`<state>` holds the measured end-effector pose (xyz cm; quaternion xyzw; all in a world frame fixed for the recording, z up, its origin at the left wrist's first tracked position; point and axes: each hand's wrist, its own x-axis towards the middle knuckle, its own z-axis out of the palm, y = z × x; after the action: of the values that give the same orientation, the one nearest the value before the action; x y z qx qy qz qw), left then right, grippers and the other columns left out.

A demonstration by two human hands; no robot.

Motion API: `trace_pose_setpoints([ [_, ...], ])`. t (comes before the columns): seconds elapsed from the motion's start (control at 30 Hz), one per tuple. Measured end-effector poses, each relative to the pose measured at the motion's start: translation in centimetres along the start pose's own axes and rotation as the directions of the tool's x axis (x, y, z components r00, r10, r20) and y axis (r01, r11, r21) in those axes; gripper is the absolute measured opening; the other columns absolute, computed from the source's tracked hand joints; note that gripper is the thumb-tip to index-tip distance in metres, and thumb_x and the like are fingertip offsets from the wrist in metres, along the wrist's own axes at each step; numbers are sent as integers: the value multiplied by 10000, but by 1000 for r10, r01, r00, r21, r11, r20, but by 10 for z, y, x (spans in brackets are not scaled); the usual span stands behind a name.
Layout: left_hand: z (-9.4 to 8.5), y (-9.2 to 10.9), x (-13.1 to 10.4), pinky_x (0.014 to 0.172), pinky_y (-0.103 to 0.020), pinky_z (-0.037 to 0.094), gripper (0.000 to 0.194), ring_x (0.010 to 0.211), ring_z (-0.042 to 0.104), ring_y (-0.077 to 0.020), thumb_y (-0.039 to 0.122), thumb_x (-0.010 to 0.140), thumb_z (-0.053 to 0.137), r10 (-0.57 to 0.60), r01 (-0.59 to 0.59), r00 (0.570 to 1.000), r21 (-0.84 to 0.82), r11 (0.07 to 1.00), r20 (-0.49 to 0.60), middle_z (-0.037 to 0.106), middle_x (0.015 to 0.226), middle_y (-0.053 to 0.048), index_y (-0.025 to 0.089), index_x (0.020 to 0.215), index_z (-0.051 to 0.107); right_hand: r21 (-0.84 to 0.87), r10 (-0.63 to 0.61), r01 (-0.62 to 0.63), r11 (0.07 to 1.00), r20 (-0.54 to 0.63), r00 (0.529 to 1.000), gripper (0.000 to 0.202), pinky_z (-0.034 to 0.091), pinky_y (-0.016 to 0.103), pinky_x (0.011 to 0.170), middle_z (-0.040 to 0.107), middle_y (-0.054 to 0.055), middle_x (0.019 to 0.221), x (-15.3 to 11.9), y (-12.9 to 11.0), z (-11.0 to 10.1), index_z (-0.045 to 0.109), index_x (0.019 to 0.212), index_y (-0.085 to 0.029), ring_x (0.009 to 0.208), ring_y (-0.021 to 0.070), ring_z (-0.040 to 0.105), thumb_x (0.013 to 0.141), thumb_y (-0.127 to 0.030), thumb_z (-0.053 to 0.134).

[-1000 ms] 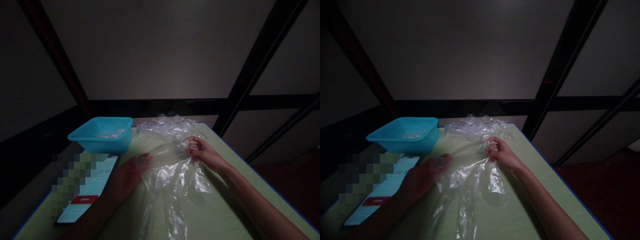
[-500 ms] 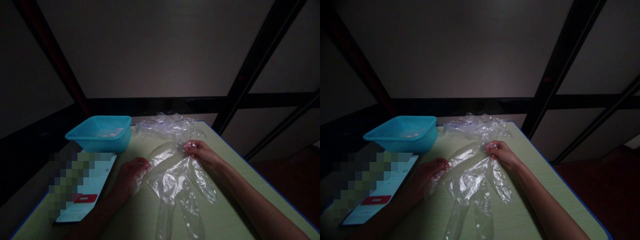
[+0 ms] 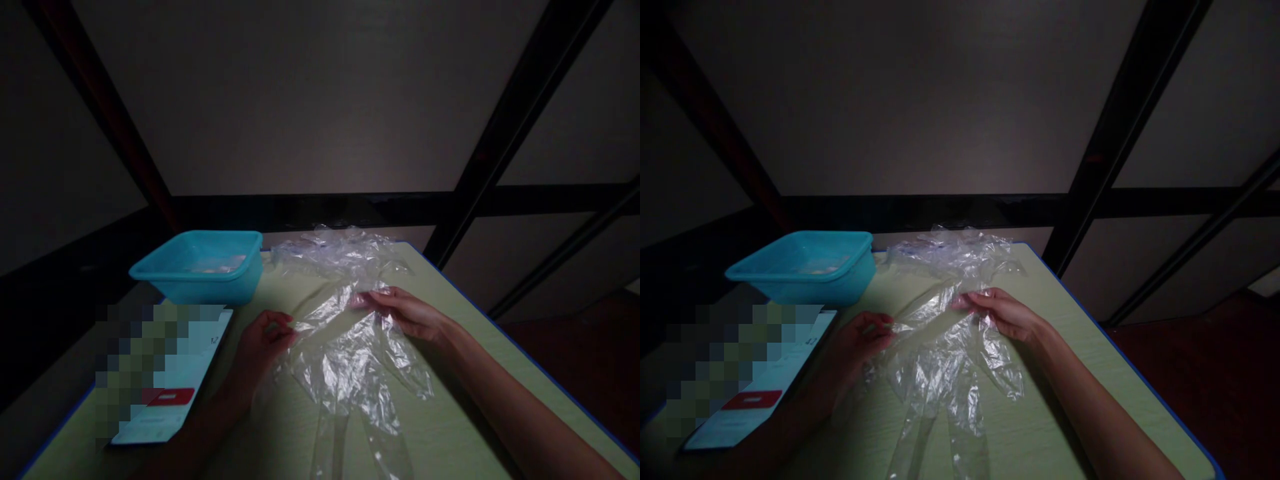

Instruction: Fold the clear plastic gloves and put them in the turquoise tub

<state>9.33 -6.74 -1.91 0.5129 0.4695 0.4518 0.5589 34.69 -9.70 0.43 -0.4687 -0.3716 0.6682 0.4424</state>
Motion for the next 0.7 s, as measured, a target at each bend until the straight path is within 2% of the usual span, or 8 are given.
trace_pose_setpoints([
  [0.13, -1, 4, -2, 549, -218, 412, 258, 585, 577, -118, 232, 472, 706, 3, -3, 1000, -15, 1000, -8, 620, 719, 20, 165, 644, 525, 73, 39, -41, 996, 19, 999, 262, 502, 164, 598, 704, 102, 942, -1, -1, 5, 699, 836, -100, 654, 82, 620, 888, -228, 477],
  [0.23, -1, 5, -4, 534, -214, 398, 268, 568, 569, -127, 238, 511, 692, -5, 5, 1000, 14, 1000, 4, 605, 603, 41, 167, 725, 548, 154, -17, 35, 987, -113, 993, 277, 521, 213, 622, 682, 98, 1021, -1, -9, 4, 678, 882, -125, 781, 130, 642, 900, -226, 420],
  [0.33, -1, 6, -5, 567, -222, 416, 249, 602, 580, -130, 238, 526, 684, 9, -9, 1000, 37, 999, -4, 629, 658, 31, 165, 731, 563, 148, -187, 241, 959, -311, 932, 266, 516, 246, 601, 609, 53, 1189, -3, -18, -3, 642, 972, -201, 936, 163, 617, 896, -268, 396],
  [0.43, -3, 4, -4, 631, -238, 434, 207, 681, 600, -141, 237, 544, 680, 40, -40, 999, 42, 998, -10, 650, 768, 15, 169, 706, 571, -20, -461, 509, 860, -456, 761, 310, 494, 267, 630, 462, -19, 1359, -11, -25, -5, 552, 1134, -292, 1160, 194, 491, 907, -357, 352],
  [0.5, -4, 3, -3, 628, -239, 427, 182, 682, 596, -143, 228, 551, 679, 42, -42, 999, 46, 998, -10, 649, 772, 17, 169, 693, 580, -261, -697, 666, 699, -459, 551, 362, 478, 302, 691, 392, -25, 1410, -19, -25, 2, 470, 1238, -324, 1239, 220, 406, 919, -395, 316],
  [0.53, -5, 2, -3, 625, -237, 423, 171, 677, 592, -144, 216, 557, 682, 36, -36, 999, 41, 999, -3, 646, 748, 20, 168, 693, 590, -402, -804, 703, 586, -397, 443, 381, 466, 334, 743, 372, -18, 1424, -23, -25, 7, 436, 1276, -330, 1263, 234, 372, 927, -400, 301],
  [0.6, -4, 0, -2, 636, -236, 423, 154, 679, 589, -146, 187, 582, 697, 7, -6, 999, -27, 1000, 45, 637, 692, 20, 158, 709, 614, -658, -943, 687, 309, -117, 312, 392, 407, 397, 872, 367, -17, 1429, -32, -20, 22, 410, 1312, -343, 1291, 243, 328, 945, -386, 279],
  [0.7, 1, -4, 0, 719, -284, 463, 159, 777, 604, -164, 229, 737, 672, -58, 108, 979, -253, 961, 198, 649, 823, -25, 133, 857, 630, -793, -755, 582, -180, 491, 434, 409, 339, 443, 956, 391, 4, 1418, -41, -6, 48, 356, 1354, -345, 1270, 248, 344, 949, -370, 308],
])
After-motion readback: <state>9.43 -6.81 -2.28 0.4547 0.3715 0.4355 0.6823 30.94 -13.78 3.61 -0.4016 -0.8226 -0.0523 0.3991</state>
